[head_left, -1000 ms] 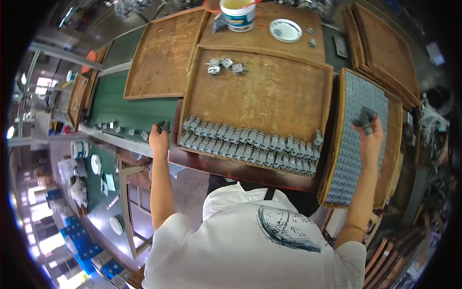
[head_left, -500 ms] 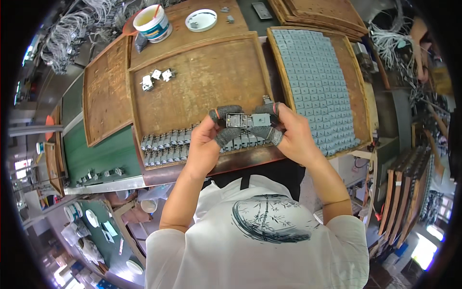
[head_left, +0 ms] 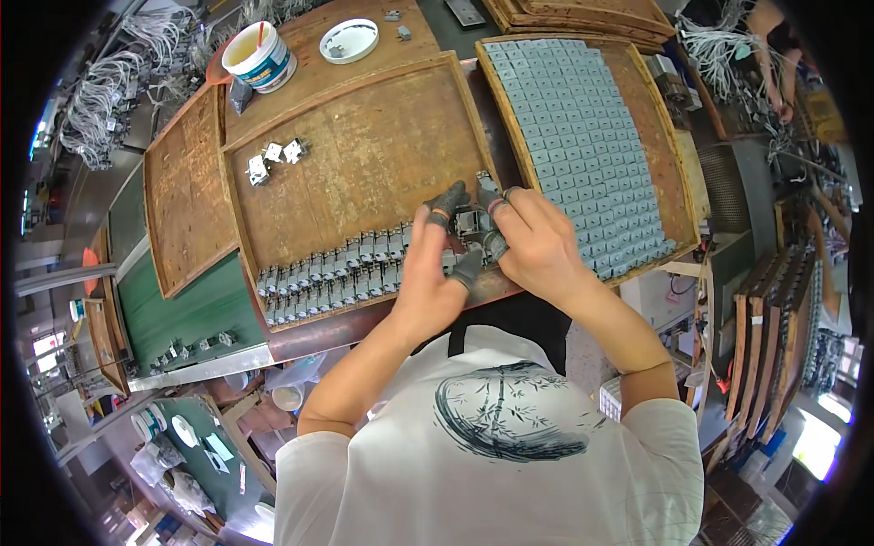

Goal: Sorting grey electronic components into a grid tray at a manual assembly station.

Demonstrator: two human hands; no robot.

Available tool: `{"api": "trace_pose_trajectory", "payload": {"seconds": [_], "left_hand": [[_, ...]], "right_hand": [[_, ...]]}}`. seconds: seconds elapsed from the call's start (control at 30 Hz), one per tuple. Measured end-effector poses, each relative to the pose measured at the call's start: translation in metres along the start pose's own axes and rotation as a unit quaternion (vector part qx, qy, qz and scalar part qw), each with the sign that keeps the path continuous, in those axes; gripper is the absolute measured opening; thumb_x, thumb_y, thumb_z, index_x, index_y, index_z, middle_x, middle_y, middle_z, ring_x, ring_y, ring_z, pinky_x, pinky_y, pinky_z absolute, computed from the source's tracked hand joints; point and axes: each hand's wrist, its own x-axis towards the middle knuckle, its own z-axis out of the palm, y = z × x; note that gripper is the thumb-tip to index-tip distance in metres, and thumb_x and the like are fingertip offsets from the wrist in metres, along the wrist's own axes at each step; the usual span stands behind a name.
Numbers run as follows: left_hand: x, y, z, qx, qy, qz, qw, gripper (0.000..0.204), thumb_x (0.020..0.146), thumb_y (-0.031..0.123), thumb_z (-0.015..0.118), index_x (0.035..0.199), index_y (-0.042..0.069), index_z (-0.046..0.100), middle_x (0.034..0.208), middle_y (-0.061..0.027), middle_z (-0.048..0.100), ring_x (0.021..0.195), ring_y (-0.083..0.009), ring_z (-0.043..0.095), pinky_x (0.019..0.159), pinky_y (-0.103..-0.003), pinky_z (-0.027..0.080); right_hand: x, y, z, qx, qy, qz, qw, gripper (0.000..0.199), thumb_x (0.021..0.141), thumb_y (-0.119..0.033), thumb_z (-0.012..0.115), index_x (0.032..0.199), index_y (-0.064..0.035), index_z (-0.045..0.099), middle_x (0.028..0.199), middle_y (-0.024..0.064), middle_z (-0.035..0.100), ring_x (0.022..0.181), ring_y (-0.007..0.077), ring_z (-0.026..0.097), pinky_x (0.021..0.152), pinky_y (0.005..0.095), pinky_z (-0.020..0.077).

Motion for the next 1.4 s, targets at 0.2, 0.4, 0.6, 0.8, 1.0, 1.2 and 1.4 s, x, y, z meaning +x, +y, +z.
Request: {"api": "trace_pose_trajectory", "payload": {"seconds": [0.2,0.4,0.6,0.8,1.0,1.2,1.4], "left_hand": [[0.020,-0.011,0.004,0.178,0.020,0.128,0.976,0.074,0.064,-0.003,0.071,0.135,0.000,0.049,0.119,-0.0198,0.052,0.109,-0.0397,0.055,0.094,-0.041,0.047],[0.029,-0.026,0.004,0.171,-0.063,0.219,0.959,0.062,0.067,0.011,0.082,0.123,0.002,0.059,0.099,-0.0126,0.065,0.086,-0.0300,0.065,0.077,-0.036,0.052],[0.032,-0.028,0.010,0.146,-0.043,0.236,0.960,0.067,0.064,0.022,0.086,0.122,0.000,0.061,0.100,-0.0145,0.065,0.088,-0.0351,0.066,0.075,-0.040,0.054],[0.046,-0.020,0.012,0.126,-0.085,0.251,0.956,0.074,0.065,0.016,0.084,0.132,0.000,0.057,0.101,-0.0140,0.065,0.088,-0.0320,0.067,0.075,-0.038,0.054],[0.066,-0.034,0.006,0.178,-0.161,0.192,0.952,0.065,0.064,0.005,0.078,0.126,0.003,0.060,0.107,-0.0155,0.059,0.097,-0.0337,0.060,0.084,-0.040,0.051],[0.118,-0.100,-0.018,0.079,-0.116,-0.088,0.986,0.056,0.069,-0.001,0.068,0.124,0.002,0.059,0.114,-0.0187,0.049,0.107,-0.0360,0.053,0.092,-0.036,0.046],[0.119,-0.105,-0.004,0.155,-0.206,-0.073,0.963,0.051,0.075,-0.014,0.059,0.125,-0.003,0.058,0.121,-0.0120,0.049,0.105,-0.0234,0.056,0.090,-0.028,0.048]], "right_hand": [[-0.006,0.000,-0.001,0.133,-0.057,0.112,0.983,0.029,0.073,-0.005,0.073,0.098,0.0021,0.061,0.092,0.0178,0.060,0.085,0.0376,0.063,0.068,0.0408,0.0509],[-0.008,0.026,0.001,0.316,-0.187,0.233,0.900,0.040,0.075,-0.033,0.077,0.086,0.0000,0.057,0.078,0.0197,0.058,0.074,0.0405,0.060,0.065,0.0445,0.0466],[-0.012,0.032,0.005,0.288,-0.127,0.152,0.937,0.041,0.067,-0.027,0.083,0.076,0.0002,0.053,0.069,0.0145,0.054,0.060,0.0330,0.053,0.056,0.0353,0.0443],[-0.007,0.037,-0.001,0.278,-0.128,0.167,0.937,0.038,0.068,-0.028,0.081,0.079,-0.0003,0.056,0.069,0.0162,0.056,0.063,0.0372,0.059,0.057,0.0379,0.0459],[-0.005,0.066,0.002,0.224,-0.261,0.204,0.917,0.038,0.071,-0.030,0.079,0.085,0.0005,0.061,0.070,0.0178,0.060,0.065,0.0384,0.060,0.058,0.0387,0.0480],[0.029,0.197,-0.042,0.285,-0.061,0.409,0.865,0.021,0.089,-0.015,0.063,0.103,0.0006,0.068,0.081,0.0029,0.066,0.069,0.0121,0.061,0.062,0.0297,0.0482],[0.060,0.356,-0.031,0.037,0.137,0.441,0.886,0.028,0.088,-0.019,0.057,0.105,0.0006,0.069,0.095,0.0168,0.072,0.090,0.0296,0.067,0.080,0.0392,0.0490]]}}
